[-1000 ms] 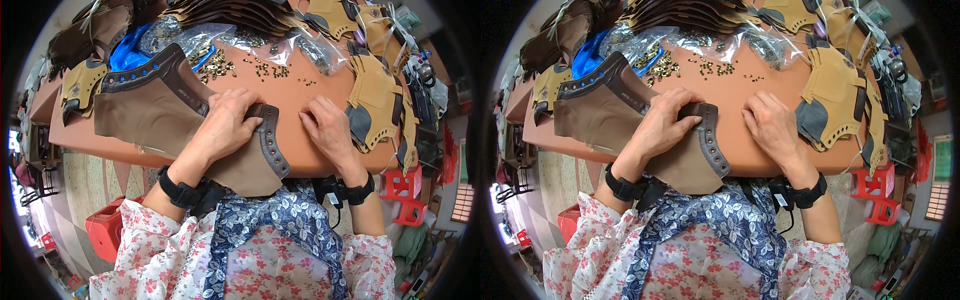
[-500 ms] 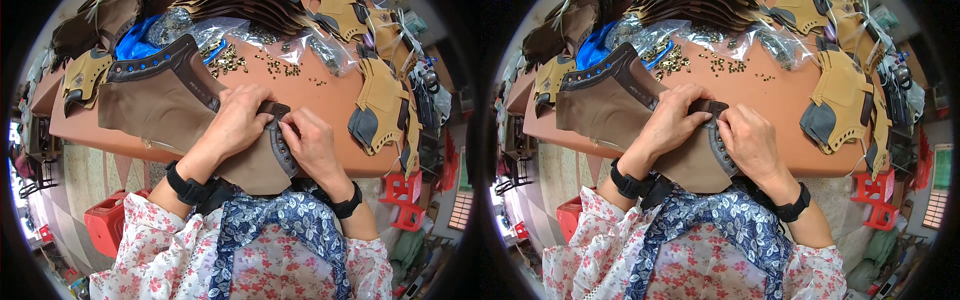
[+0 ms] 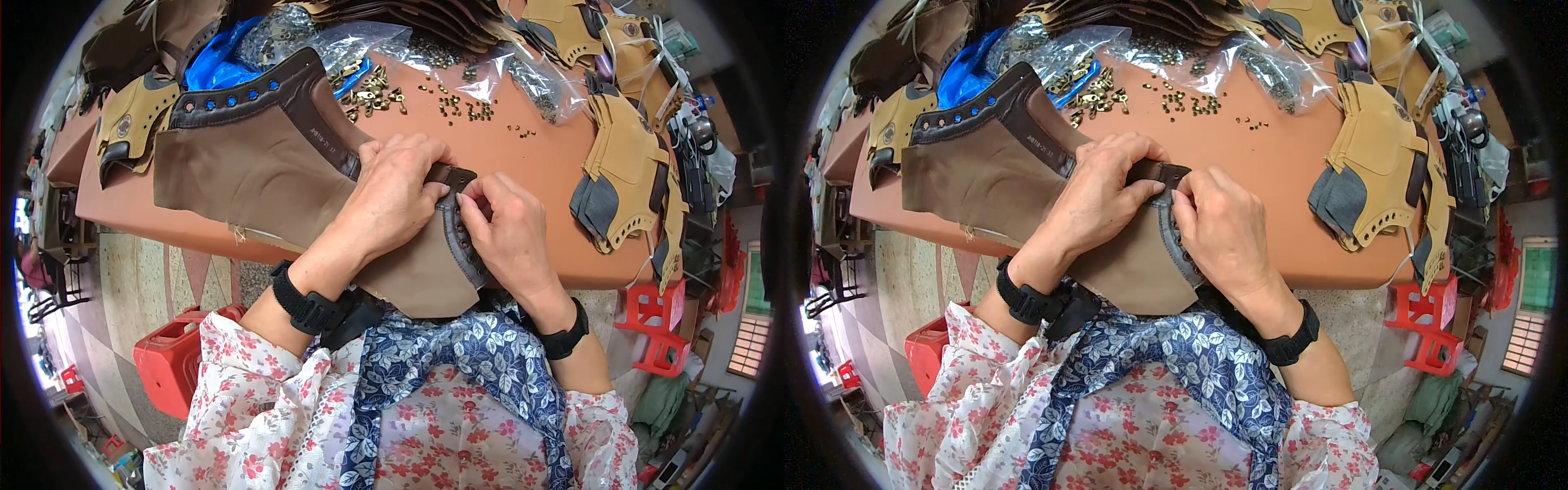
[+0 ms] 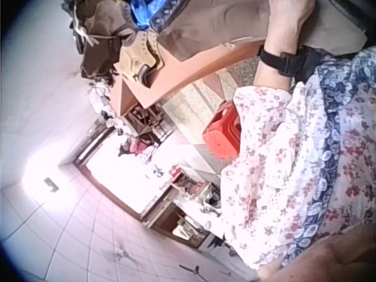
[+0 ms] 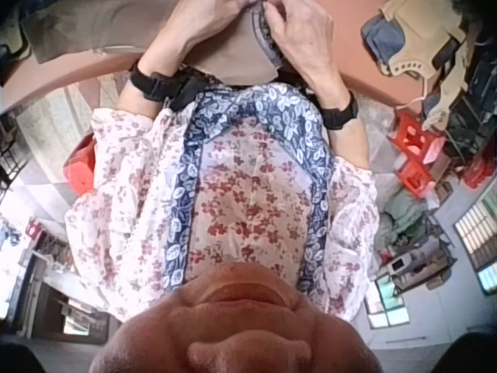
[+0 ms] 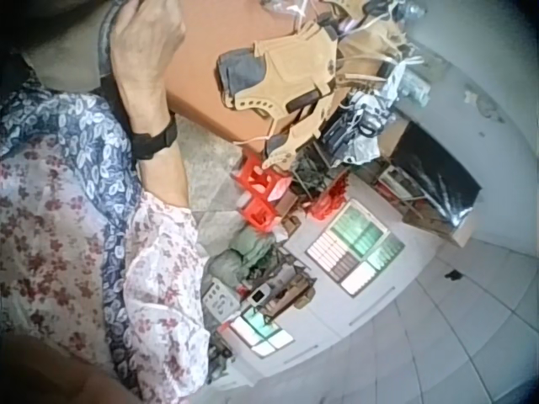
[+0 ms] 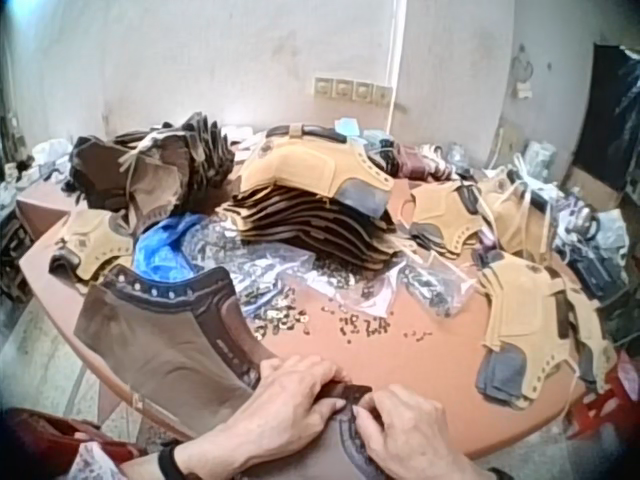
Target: Manually assembling leather boot upper components and attaching metal eyelets or decorative studs.
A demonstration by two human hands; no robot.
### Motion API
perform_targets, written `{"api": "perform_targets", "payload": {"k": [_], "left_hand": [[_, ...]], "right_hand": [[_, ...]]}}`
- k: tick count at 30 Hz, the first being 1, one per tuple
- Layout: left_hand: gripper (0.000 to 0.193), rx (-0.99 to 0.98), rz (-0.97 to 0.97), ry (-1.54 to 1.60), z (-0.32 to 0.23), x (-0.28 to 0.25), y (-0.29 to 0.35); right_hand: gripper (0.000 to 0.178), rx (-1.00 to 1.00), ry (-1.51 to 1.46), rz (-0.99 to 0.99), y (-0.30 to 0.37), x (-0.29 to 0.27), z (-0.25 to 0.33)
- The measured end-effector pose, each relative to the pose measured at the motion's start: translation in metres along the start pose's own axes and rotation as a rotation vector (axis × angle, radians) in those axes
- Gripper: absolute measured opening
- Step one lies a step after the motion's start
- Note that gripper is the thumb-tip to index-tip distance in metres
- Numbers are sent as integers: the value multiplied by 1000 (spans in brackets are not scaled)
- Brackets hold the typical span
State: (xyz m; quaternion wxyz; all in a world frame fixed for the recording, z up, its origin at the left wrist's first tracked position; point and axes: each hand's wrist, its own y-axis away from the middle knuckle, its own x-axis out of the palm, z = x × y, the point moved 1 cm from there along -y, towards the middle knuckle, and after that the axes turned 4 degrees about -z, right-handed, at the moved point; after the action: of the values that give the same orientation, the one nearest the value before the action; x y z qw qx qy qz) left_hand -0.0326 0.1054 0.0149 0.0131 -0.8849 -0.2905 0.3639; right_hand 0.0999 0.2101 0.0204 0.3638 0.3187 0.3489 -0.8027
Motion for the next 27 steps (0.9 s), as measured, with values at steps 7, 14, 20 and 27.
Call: {"api": "perform_targets", "payload": {"k": [7,14,20,27], "left_hand": [[18,8,-26,54,2,1,1],[15,6,-38,239,10,2,1],[14,-53,27,291,10,0,-1],[18,-28,46,140,2,-4,-3]], "right_hand": [[13,271,-258,-28,-2,3,-9],[18,263,-369,132,-5,0,-15],[14,198,-277,25,0,10,-12],[13,345,-498,182,-1,0,-18]]}}
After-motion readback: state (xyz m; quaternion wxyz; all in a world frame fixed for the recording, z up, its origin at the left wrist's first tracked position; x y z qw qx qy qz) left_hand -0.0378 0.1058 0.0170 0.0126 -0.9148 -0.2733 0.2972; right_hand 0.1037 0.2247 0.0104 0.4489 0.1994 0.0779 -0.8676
